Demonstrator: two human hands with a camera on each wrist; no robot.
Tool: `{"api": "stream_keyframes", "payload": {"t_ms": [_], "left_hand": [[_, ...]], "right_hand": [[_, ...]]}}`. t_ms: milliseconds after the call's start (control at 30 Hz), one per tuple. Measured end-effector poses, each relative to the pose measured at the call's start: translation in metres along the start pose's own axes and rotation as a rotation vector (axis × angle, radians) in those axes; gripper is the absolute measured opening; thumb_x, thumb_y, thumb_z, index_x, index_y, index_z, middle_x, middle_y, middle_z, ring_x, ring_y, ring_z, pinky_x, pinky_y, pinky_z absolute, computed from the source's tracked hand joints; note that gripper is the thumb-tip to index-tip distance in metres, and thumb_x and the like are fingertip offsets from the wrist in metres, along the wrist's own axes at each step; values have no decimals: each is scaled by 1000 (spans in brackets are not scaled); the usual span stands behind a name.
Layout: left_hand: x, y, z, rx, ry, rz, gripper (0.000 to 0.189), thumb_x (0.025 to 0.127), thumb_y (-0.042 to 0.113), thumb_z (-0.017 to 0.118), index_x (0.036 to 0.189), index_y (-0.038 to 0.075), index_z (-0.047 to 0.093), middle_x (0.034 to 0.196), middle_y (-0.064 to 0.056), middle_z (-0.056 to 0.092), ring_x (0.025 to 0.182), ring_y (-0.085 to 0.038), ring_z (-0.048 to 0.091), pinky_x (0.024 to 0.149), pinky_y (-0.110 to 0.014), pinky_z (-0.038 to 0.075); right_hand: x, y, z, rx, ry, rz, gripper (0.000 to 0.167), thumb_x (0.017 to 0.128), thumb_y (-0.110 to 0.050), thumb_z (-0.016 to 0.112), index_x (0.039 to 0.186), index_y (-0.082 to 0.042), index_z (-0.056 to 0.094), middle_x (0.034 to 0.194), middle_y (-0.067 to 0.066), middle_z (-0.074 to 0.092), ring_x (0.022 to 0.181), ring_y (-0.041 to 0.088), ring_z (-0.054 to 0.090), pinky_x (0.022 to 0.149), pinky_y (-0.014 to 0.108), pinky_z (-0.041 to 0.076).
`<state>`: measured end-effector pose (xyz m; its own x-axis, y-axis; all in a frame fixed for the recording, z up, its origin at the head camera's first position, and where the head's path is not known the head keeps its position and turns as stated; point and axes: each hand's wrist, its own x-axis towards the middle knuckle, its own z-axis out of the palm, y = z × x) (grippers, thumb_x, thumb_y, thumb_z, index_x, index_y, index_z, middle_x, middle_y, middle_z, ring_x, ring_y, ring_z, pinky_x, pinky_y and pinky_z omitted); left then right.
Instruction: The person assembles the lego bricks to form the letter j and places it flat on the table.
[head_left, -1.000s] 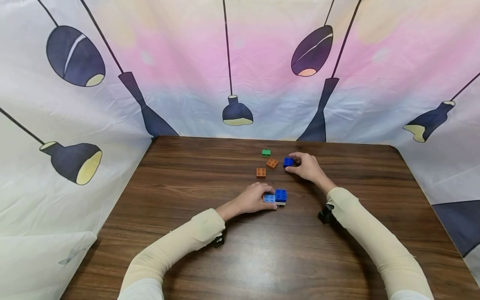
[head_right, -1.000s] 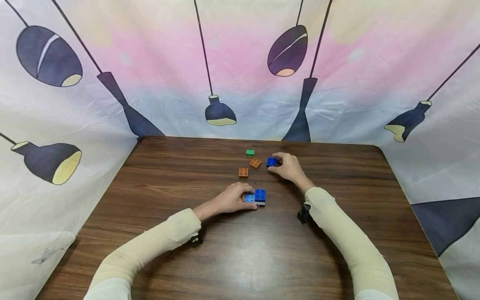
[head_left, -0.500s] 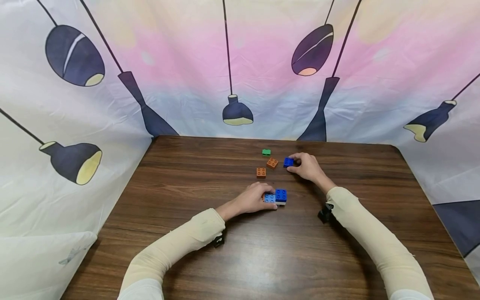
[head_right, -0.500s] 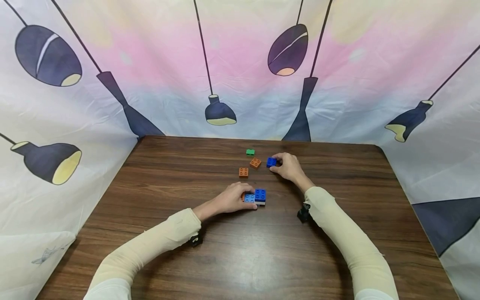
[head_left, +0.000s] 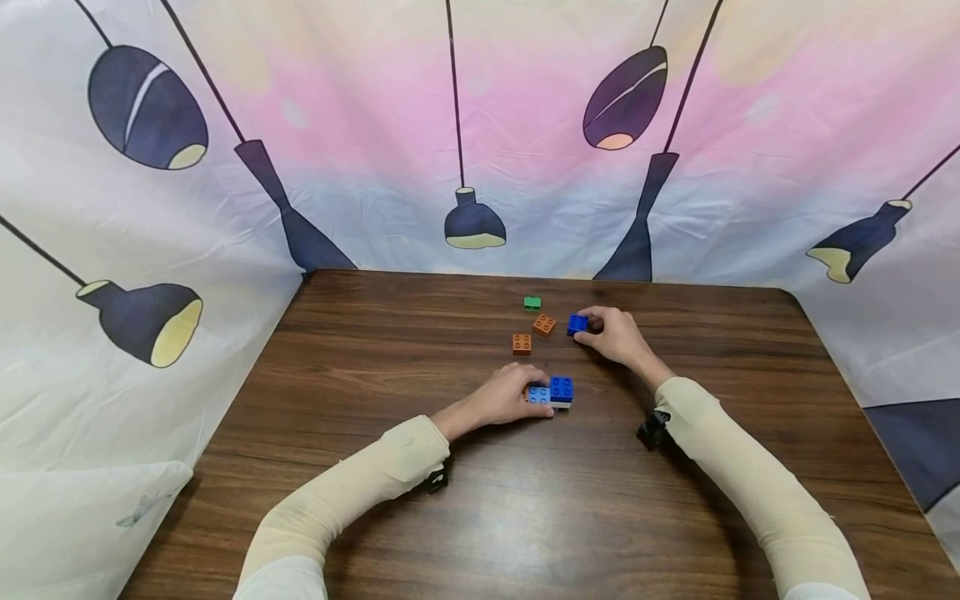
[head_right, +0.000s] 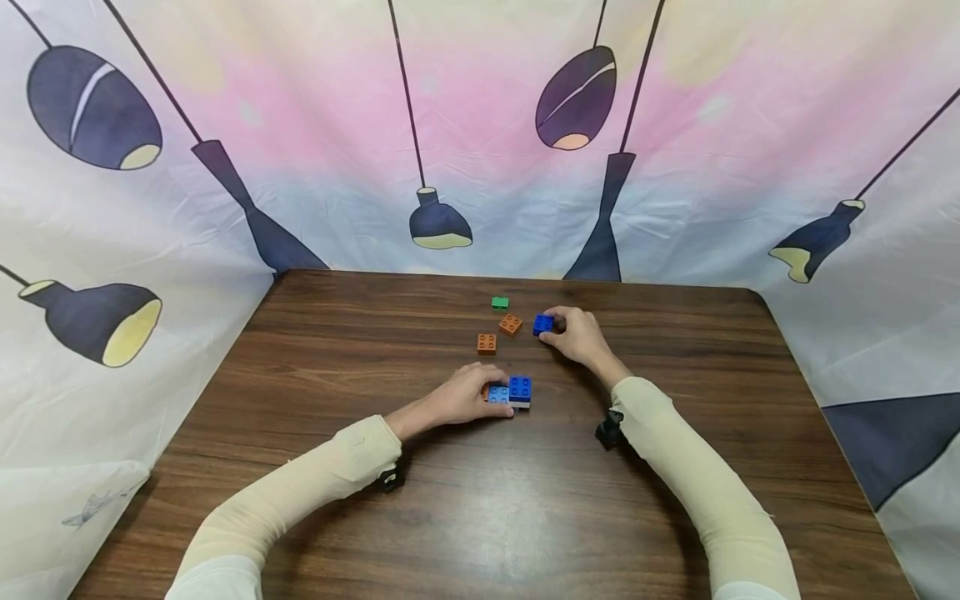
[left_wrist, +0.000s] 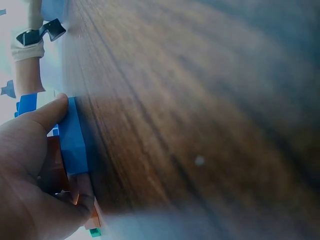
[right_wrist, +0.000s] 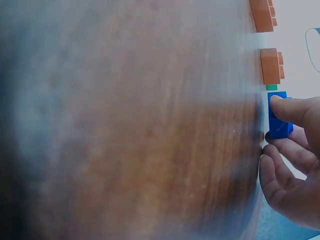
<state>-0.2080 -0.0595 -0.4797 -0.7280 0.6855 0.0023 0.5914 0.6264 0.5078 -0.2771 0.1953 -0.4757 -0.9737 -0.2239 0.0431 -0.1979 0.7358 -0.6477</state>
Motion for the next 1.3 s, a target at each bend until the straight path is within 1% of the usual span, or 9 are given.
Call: {"api": "stream_keyframes", "payload": {"t_ms": [233, 367, 567, 733, 1033, 1200, 1300], "left_hand": [[0, 1, -1, 3, -4, -3, 44, 92, 39, 78, 126, 12, 70, 124, -2, 70, 110, -19, 61, 94, -38, 47], [1, 1, 0, 3, -5, -5, 45, 91, 39, 78, 126, 12, 70, 124, -2, 70, 109, -19, 61, 94, -38, 47], [1, 1, 0, -2, -6, -10, 45, 92, 41, 77, 126, 13, 70, 125, -2, 70, 111, -20, 60, 95, -38, 47], [1, 1, 0, -13, -1, -8, 45, 91, 40, 78, 126, 12, 70, 124, -3, 70, 109, -19, 61, 94, -38, 48], [0, 0, 1, -18, 13, 3, 45, 91, 39, 79, 125, 11, 70, 121, -2, 71, 106, -18, 62, 91, -36, 48], [1, 0, 1, -18, 22, 17, 45, 90, 38, 80, 124, 10, 71, 118, -3, 72, 104, -17, 63, 90, -35, 49], [1, 0, 1, -20, 23, 21, 45, 90, 38, 80, 124, 9, 71, 117, -3, 73, 104, -17, 63, 90, -36, 50]], "right_hand": [[-4, -1, -2, 10, 2, -9, 46, 95, -21, 75, 137, -7, 63, 118, 21, 69, 106, 34, 66, 89, 52, 52], [-10, -7, -6, 12, 7, -8, 46, 95, -23, 76, 137, -9, 64, 118, 19, 70, 104, 33, 66, 84, 50, 54], [-20, -15, -10, 36, 31, -30, 45, 95, -24, 75, 137, -11, 64, 118, 19, 70, 104, 33, 67, 78, 47, 56], [-28, -21, -10, 51, 40, -52, 44, 95, -27, 75, 137, -13, 64, 116, 17, 70, 101, 33, 69, 76, 46, 57], [-45, -34, -9, 72, 47, -103, 42, 95, -27, 75, 134, -15, 66, 109, 12, 72, 96, 29, 70, 80, 47, 57], [-56, -41, -6, 59, 57, -127, 41, 94, -26, 76, 133, -15, 67, 108, 9, 72, 91, 23, 69, 77, 43, 56], [-62, -44, -4, 46, 65, -153, 41, 94, -24, 76, 133, -14, 67, 108, 8, 72, 87, 20, 68, 73, 41, 56]]}}
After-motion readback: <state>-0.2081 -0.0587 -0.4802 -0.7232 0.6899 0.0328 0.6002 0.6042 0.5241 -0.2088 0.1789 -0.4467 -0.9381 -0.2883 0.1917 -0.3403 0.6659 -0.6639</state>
